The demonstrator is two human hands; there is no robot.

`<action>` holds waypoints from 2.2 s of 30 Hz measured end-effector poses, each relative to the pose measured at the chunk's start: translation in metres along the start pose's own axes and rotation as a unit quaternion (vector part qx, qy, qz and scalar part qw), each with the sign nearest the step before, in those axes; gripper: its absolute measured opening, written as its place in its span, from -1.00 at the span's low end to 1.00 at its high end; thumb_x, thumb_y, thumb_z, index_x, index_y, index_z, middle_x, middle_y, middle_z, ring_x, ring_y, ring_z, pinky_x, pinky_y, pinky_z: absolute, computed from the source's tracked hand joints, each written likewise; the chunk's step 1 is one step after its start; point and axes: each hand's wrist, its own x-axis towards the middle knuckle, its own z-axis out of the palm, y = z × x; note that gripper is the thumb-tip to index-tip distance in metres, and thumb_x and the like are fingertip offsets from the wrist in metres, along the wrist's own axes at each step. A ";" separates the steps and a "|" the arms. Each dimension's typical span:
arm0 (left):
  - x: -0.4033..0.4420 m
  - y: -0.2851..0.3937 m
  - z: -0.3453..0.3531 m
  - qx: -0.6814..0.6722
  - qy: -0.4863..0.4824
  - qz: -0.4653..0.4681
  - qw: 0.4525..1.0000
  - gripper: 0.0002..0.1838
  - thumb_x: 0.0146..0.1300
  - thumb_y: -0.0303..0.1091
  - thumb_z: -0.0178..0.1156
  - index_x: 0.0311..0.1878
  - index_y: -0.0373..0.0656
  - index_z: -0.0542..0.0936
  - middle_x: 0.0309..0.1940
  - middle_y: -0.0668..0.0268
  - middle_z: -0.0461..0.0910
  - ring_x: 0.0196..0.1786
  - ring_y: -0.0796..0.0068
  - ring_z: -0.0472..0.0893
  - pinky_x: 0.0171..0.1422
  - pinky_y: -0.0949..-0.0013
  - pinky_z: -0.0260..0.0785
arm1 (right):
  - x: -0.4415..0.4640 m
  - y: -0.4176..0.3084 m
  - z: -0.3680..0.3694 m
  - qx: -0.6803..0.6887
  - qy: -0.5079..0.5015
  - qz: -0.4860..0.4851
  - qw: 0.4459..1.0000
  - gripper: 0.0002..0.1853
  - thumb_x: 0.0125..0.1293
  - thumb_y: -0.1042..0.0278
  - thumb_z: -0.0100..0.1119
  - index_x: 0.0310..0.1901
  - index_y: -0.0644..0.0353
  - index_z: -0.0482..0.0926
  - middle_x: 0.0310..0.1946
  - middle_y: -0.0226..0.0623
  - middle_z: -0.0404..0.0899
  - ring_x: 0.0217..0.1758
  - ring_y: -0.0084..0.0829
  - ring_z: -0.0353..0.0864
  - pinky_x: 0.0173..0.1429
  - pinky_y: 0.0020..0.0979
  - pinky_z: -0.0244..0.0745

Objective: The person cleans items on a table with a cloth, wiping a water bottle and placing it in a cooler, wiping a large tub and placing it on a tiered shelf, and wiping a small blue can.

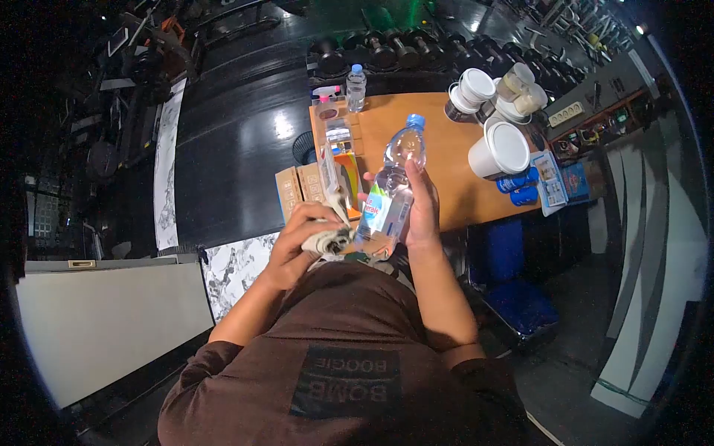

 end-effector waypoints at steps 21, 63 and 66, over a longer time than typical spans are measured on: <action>0.075 -0.018 0.011 0.123 0.010 0.098 0.988 -0.56 0.21 -0.57 0.22 0.20 -0.21 0.58 0.21 0.19 0.58 0.48 -0.10 0.36 0.66 -0.12 0.06 | -0.018 0.038 -0.008 0.069 -0.134 0.118 0.981 -0.46 0.59 -0.04 -0.14 0.30 0.25 0.45 -0.09 -0.01 0.69 -0.19 -0.07 0.79 -0.13 -0.15 0.76; 0.039 0.002 0.035 0.144 0.086 -0.020 0.986 -0.47 0.26 -0.61 0.19 0.33 -0.17 0.56 0.38 0.18 0.55 0.55 0.03 0.33 0.71 -0.03 -0.04 | -0.006 0.052 -0.017 -0.036 -0.062 0.020 0.997 -0.48 0.65 0.22 -0.24 0.57 0.07 0.24 0.22 -0.19 0.58 0.25 -0.42 0.61 0.37 -0.29 0.53; 0.033 -0.002 0.025 0.099 0.028 -0.054 0.993 -0.58 0.34 -0.48 0.21 0.27 -0.19 0.60 0.29 0.19 0.60 0.47 0.04 0.39 0.68 -0.01 0.01 | -0.007 0.052 -0.017 -0.048 0.006 0.002 0.999 -0.50 0.68 0.13 -0.26 0.53 0.04 0.28 0.15 -0.20 0.61 0.13 -0.39 0.67 0.22 -0.29 0.64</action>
